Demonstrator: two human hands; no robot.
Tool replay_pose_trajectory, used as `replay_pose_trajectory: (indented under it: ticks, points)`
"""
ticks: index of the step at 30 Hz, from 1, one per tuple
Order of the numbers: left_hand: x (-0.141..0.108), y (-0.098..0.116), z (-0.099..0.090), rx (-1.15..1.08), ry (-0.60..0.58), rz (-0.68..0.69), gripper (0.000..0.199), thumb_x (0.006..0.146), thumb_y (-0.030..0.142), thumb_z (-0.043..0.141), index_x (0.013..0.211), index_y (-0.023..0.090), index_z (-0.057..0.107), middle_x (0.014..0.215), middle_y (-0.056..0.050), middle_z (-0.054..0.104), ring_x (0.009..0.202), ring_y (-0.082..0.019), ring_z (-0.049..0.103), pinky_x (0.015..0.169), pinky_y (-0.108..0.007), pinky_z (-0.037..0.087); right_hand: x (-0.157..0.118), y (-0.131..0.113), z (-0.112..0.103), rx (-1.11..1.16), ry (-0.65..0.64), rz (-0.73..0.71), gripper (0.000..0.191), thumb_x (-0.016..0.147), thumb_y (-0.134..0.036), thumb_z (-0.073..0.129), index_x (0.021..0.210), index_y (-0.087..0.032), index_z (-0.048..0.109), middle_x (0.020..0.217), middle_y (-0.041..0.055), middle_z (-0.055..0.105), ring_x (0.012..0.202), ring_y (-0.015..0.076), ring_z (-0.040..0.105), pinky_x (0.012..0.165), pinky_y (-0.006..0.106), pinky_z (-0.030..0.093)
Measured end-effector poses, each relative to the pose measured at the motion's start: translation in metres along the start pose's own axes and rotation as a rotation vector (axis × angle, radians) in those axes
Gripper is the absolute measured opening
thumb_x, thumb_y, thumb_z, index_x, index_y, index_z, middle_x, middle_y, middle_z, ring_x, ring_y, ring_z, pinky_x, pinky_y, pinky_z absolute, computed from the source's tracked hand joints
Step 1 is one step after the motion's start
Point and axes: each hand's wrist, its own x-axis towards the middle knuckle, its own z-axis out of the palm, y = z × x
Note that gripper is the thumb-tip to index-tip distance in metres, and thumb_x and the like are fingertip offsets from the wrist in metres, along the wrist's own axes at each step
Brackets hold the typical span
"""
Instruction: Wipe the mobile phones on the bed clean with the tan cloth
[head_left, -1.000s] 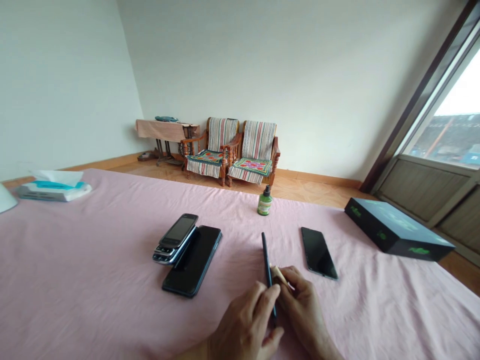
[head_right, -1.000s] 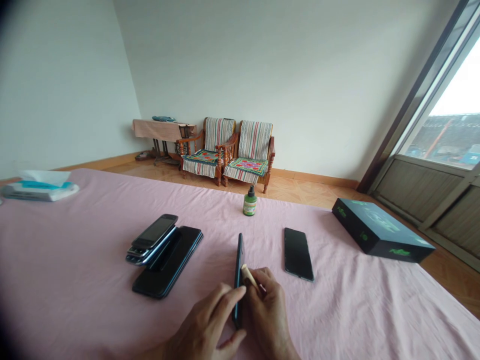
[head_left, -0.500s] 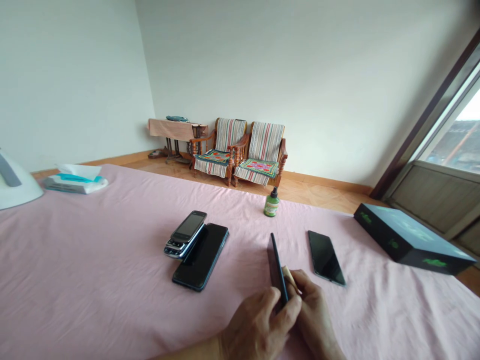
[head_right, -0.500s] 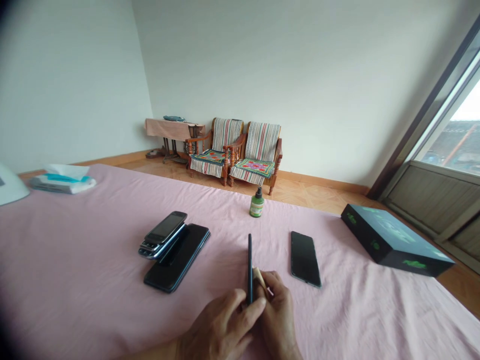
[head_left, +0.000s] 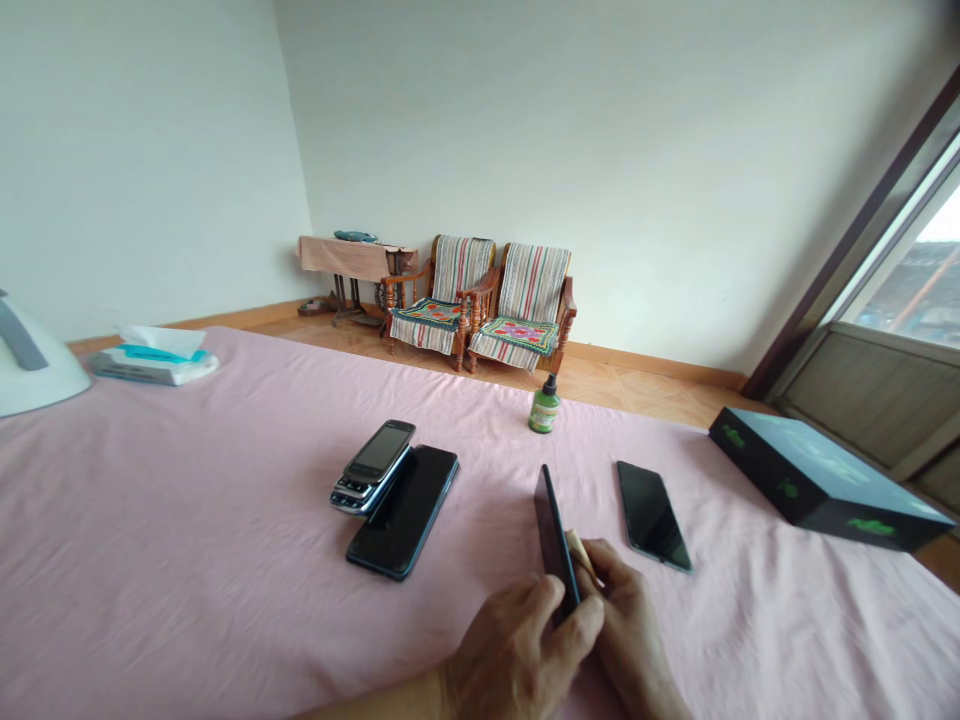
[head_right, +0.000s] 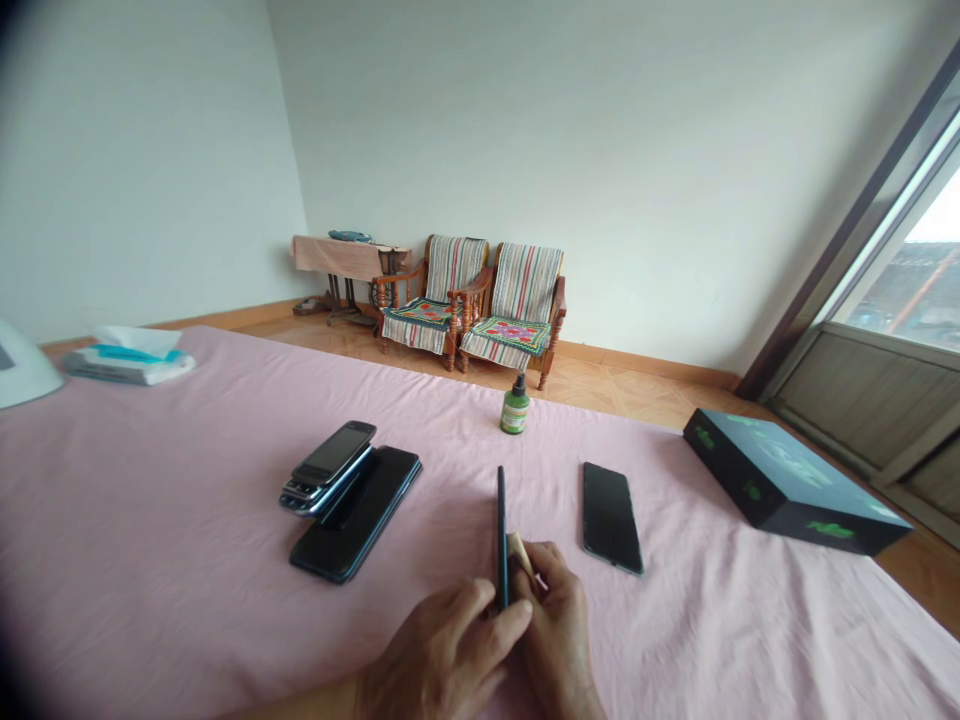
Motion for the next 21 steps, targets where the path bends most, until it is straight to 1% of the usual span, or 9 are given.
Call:
replay_pose_trajectory:
  ticks: [4, 6, 9, 11, 13, 14, 17, 19, 21]
  points:
    - [-0.001, 0.002, 0.001, -0.005, 0.009, -0.024, 0.045, 0.088, 0.016, 0.054, 0.13, 0.025, 0.041, 0.093, -0.004, 0.06, 0.076, -0.02, 0.061, 0.072, -0.032, 0.054, 0.0, -0.001, 0.0, -0.016, -0.001, -0.006, 0.027, 0.076, -0.043, 0.064, 0.07, -0.017, 0.067, 0.068, 0.0024, 0.057, 0.064, 0.017, 0.05, 0.058, 0.026, 0.041]
    - [0.0, 0.001, 0.0, -0.061, 0.008, -0.059, 0.046, 0.084, 0.017, 0.06, 0.126, 0.026, 0.044, 0.096, -0.004, 0.058, 0.08, -0.021, 0.06, 0.074, -0.032, 0.053, 0.0, -0.003, 0.002, -0.023, -0.005, 0.006, 0.028, 0.077, -0.044, 0.063, 0.071, -0.017, 0.068, 0.068, 0.0022, 0.057, 0.064, 0.0169, 0.05, 0.057, 0.026, 0.042]
    - [0.001, -0.002, -0.006, -0.302, 0.02, -0.169, 0.045, 0.076, 0.024, 0.07, 0.116, 0.025, 0.051, 0.102, -0.005, 0.054, 0.087, -0.022, 0.059, 0.078, -0.033, 0.052, -0.001, -0.006, 0.004, -0.051, -0.019, 0.007, 0.031, 0.08, -0.045, 0.06, 0.071, -0.017, 0.068, 0.068, 0.0023, 0.056, 0.064, 0.0167, 0.051, 0.056, 0.024, 0.042]
    - [0.003, -0.007, -0.009, -0.479, 0.065, -0.268, 0.032, 0.079, 0.027, 0.066, 0.108, 0.024, 0.054, 0.101, -0.005, 0.05, 0.09, -0.021, 0.057, 0.08, -0.033, 0.051, -0.002, -0.007, 0.005, -0.088, -0.035, -0.019, 0.032, 0.083, -0.045, 0.057, 0.073, -0.017, 0.069, 0.07, 0.0028, 0.056, 0.065, 0.0167, 0.052, 0.056, 0.024, 0.042]
    - [0.003, -0.013, -0.011, -0.596, 0.135, -0.371, 0.018, 0.084, 0.027, 0.058, 0.101, 0.022, 0.056, 0.099, -0.006, 0.05, 0.091, -0.02, 0.056, 0.081, -0.033, 0.05, -0.002, -0.006, 0.007, -0.121, -0.05, -0.047, 0.032, 0.085, -0.044, 0.055, 0.077, -0.017, 0.07, 0.072, 0.0033, 0.056, 0.067, 0.0167, 0.053, 0.057, 0.023, 0.042]
    - [0.004, -0.018, -0.01, -0.644, 0.17, -0.421, 0.015, 0.086, 0.027, 0.055, 0.1, 0.022, 0.056, 0.098, -0.006, 0.051, 0.091, -0.02, 0.056, 0.08, -0.033, 0.05, -0.002, -0.004, 0.007, -0.132, -0.051, -0.059, 0.033, 0.086, -0.044, 0.054, 0.08, -0.016, 0.07, 0.072, 0.0034, 0.056, 0.067, 0.0166, 0.053, 0.057, 0.023, 0.042]
    - [0.004, -0.033, -0.005, -0.787, 0.221, -0.587, 0.025, 0.085, 0.026, 0.054, 0.11, 0.02, 0.051, 0.096, -0.006, 0.057, 0.086, -0.02, 0.059, 0.077, -0.033, 0.05, -0.001, 0.001, 0.009, -0.149, -0.037, -0.076, 0.033, 0.086, -0.044, 0.054, 0.081, -0.016, 0.071, 0.072, 0.0029, 0.053, 0.064, 0.0156, 0.052, 0.054, 0.022, 0.04]
    - [0.005, -0.043, -0.002, -0.811, 0.206, -0.709, 0.036, 0.083, 0.026, 0.054, 0.118, 0.018, 0.048, 0.088, -0.004, 0.059, 0.078, -0.019, 0.06, 0.072, -0.031, 0.05, 0.0, 0.004, 0.01, -0.155, -0.029, -0.082, 0.033, 0.086, -0.044, 0.054, 0.08, -0.016, 0.071, 0.071, 0.0028, 0.052, 0.063, 0.0152, 0.051, 0.053, 0.022, 0.04]
    - [0.007, -0.051, 0.0, -0.775, 0.161, -0.77, 0.042, 0.081, 0.024, 0.055, 0.121, 0.015, 0.048, 0.082, -0.003, 0.06, 0.072, -0.017, 0.06, 0.068, -0.029, 0.049, 0.0, 0.005, 0.011, -0.156, -0.031, -0.09, 0.033, 0.087, -0.043, 0.055, 0.079, -0.016, 0.071, 0.07, 0.0028, 0.052, 0.063, 0.0151, 0.051, 0.053, 0.022, 0.04]
